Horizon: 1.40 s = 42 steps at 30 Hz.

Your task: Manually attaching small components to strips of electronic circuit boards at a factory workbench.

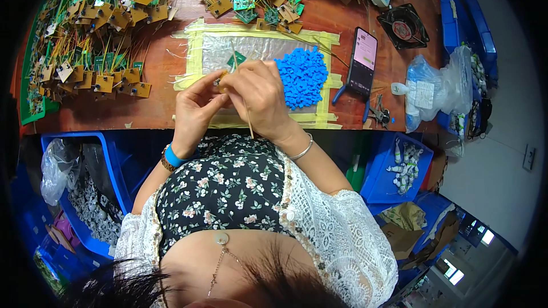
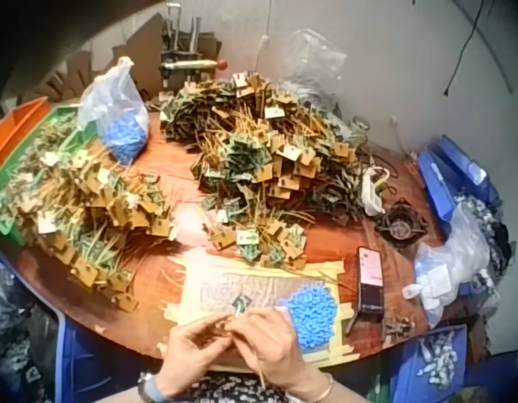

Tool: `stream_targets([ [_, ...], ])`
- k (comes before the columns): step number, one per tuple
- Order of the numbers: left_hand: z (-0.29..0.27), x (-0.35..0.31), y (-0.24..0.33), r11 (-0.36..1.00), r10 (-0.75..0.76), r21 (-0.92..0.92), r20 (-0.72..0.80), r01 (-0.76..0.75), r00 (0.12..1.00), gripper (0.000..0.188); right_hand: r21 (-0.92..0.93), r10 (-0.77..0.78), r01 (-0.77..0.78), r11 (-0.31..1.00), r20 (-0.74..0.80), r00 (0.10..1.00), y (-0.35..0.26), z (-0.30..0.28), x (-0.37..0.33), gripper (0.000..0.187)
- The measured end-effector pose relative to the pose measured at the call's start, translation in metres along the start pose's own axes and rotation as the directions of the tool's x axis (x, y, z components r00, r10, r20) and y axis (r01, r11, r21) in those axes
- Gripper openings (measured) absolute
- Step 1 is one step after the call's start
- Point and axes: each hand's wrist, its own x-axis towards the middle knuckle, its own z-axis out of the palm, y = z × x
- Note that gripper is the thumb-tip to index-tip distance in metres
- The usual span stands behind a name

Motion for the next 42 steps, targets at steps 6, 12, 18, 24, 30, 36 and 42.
stream_targets([
  [6, 0.000, 0.000, 0.003, 0.998, -0.044, -0.031, 0.039, 0.045, 0.998, 0.041, 0.001, 0.051, -0.051, 0.999, -0.058, 0.997, -0.002, 0.007, 0.000, 0.027],
  [12, -0.003, 0.000, 0.002, 0.994, -0.063, -0.086, 0.041, 0.067, 0.997, 0.042, 0.014, 0.108, -0.107, 0.994, -0.093, 0.990, -0.001, 0.011, -0.006, 0.025],
  [18, -0.001, 0.000, 0.003, 0.998, -0.054, -0.025, 0.053, 0.055, 0.997, 0.042, 0.020, 0.118, -0.116, 0.993, -0.083, 0.990, -0.002, 0.011, -0.005, 0.023],
  [24, -0.001, 0.000, 0.000, 0.997, -0.041, -0.065, 0.043, 0.044, 0.998, 0.035, 0.036, 0.111, -0.108, 0.993, -0.077, 0.991, -0.003, 0.010, -0.004, 0.022],
  [30, -0.003, 0.002, 0.000, 0.987, -0.035, -0.158, 0.013, 0.037, 0.999, 0.028, 0.054, 0.109, -0.105, 0.993, -0.071, 0.991, -0.007, 0.010, 0.000, 0.021],
  [36, -0.025, 0.009, 0.011, 0.988, 0.156, 0.041, -0.155, -0.151, 0.976, 0.025, -0.002, 0.116, -0.118, 0.993, -0.169, 0.979, 0.020, 0.001, 0.025, 0.018],
  [42, -0.066, 0.006, 0.021, 0.825, 0.443, 0.510, -0.314, -0.245, 0.840, 0.024, -0.257, -0.027, 0.017, 0.966, -0.033, 0.999, 0.073, 0.021, 0.055, 0.025],
])
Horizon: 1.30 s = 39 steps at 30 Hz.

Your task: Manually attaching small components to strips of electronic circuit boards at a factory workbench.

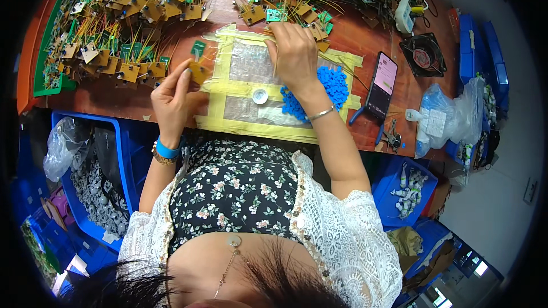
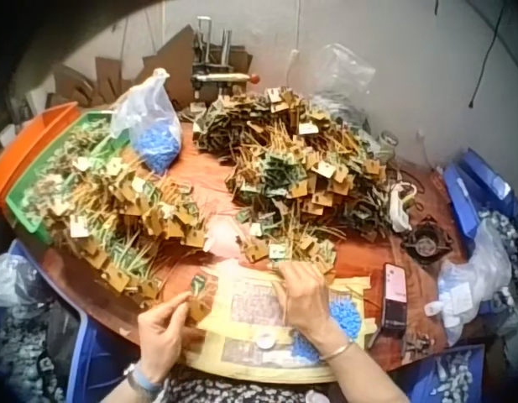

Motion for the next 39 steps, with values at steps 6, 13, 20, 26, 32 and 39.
stream_targets([
  [6, -0.033, 0.001, -0.011, 0.784, 0.284, 0.574, 0.005, -0.235, 0.959, 0.021, -0.106, -0.019, 0.029, 0.994, 0.095, 0.995, 0.025, 0.017, 0.007, 0.026],
  [13, -0.019, -0.004, 0.002, 0.618, 0.387, 0.740, 0.009, -0.267, 0.922, 0.022, 0.330, 0.376, -0.286, 0.900, -0.253, 0.891, 0.007, -0.003, 0.009, 0.010],
  [20, 0.069, 0.003, 0.021, 0.831, -0.226, -0.463, 0.226, 0.309, 0.948, 0.026, 0.875, 0.672, -0.320, 0.363, -0.008, 0.740, -0.040, 0.002, -0.018, 0.021],
  [26, 0.095, 0.000, 0.017, 0.763, -0.198, -0.595, 0.159, 0.253, 0.967, 0.024, 0.801, 0.644, -0.396, 0.450, 0.016, 0.765, -0.071, -0.003, -0.037, 0.022],
  [32, 0.057, 0.021, -0.001, 0.958, -0.004, -0.284, 0.136, 0.042, 0.991, 0.020, 0.503, 0.396, -0.227, 0.834, -0.257, 0.882, -0.043, -0.013, -0.035, 0.016],
  [39, 0.032, 0.003, 0.004, 0.971, 0.054, -0.228, -0.064, -0.067, 0.997, 0.023, 0.602, 0.332, -0.281, 0.747, 0.028, 0.943, -0.056, -0.023, -0.047, 0.027],
])
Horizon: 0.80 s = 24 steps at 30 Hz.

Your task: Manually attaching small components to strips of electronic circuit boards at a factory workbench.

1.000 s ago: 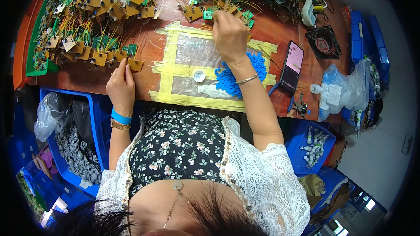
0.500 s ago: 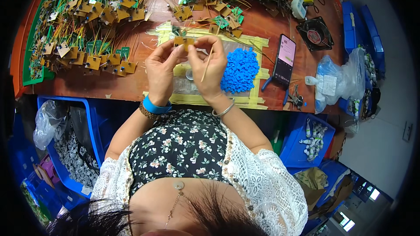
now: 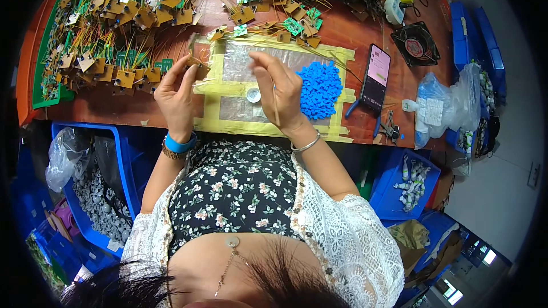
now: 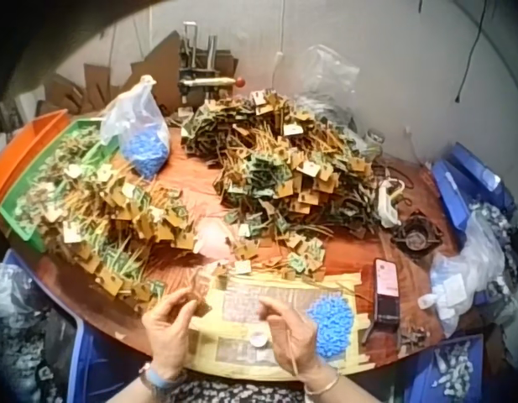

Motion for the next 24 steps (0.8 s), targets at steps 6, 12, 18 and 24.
stream_targets([
  [6, -0.006, -0.017, 0.012, 0.985, 0.021, 0.169, 0.111, -0.040, 0.994, 0.023, 0.172, 0.087, -0.121, 0.978, 0.191, 0.978, 0.002, -0.019, -0.030, 0.056],
  [12, -0.002, -0.026, 0.006, 0.975, -0.171, 0.173, 0.187, 0.139, 0.968, 0.024, 0.021, 0.265, -0.274, 0.961, 0.198, 0.944, 0.002, -0.023, -0.045, 0.056],
  [18, -0.005, -0.027, -0.001, 0.931, -0.360, 0.039, 0.265, 0.363, 0.895, 0.034, -0.082, 0.195, -0.181, 0.980, 0.234, 0.952, 0.008, -0.020, -0.046, 0.050],
  [24, -0.005, -0.030, 0.008, 0.796, -0.517, -0.117, 0.377, 0.593, 0.768, 0.041, 0.177, 0.277, -0.303, 0.937, 0.159, 0.948, -0.007, -0.020, -0.046, 0.058],
])
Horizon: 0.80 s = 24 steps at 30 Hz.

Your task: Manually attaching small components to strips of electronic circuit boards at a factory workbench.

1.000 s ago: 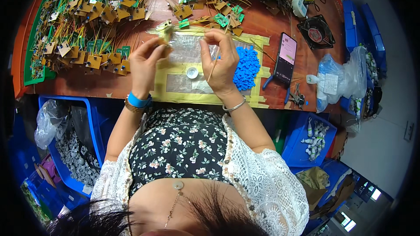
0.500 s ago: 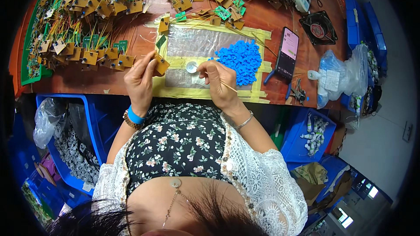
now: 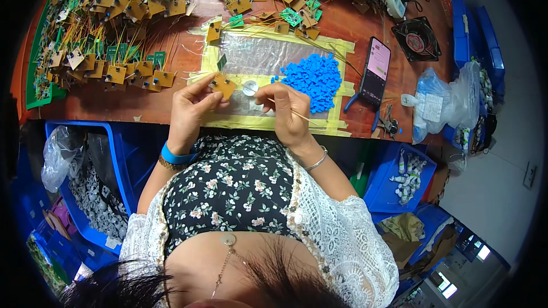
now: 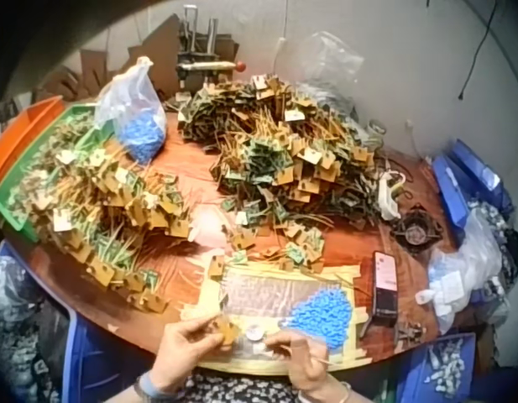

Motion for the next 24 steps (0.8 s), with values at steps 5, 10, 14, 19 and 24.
stream_targets([
  [5, 0.008, -0.001, 0.001, 0.991, -0.107, -0.080, 0.031, 0.110, 0.994, 0.045, 0.223, 0.102, -0.105, 0.969, 0.023, 0.994, -0.007, 0.016, 0.003, 0.066],
  [10, 0.011, -0.003, 0.006, 0.989, -0.109, -0.096, 0.045, 0.113, 0.993, 0.045, 0.213, 0.107, -0.108, 0.971, 0.017, 0.994, -0.002, 0.021, 0.003, 0.063],
  [14, 0.011, -0.004, 0.005, 0.985, -0.105, -0.132, 0.048, 0.111, 0.993, 0.046, 0.185, 0.092, -0.090, 0.979, -0.002, 0.996, 0.000, 0.023, 0.001, 0.056],
  [19, 0.009, -0.003, 0.003, 0.978, -0.116, -0.167, 0.050, 0.123, 0.992, 0.046, 0.029, -0.124, 0.123, 0.992, 0.046, 0.991, -0.004, 0.024, 0.003, 0.040],
  [24, 0.008, -0.001, -0.002, 0.973, -0.115, -0.193, 0.061, 0.125, 0.992, 0.044, -0.106, -0.231, 0.240, 0.965, 0.090, 0.969, -0.003, 0.024, 0.000, 0.021],
])
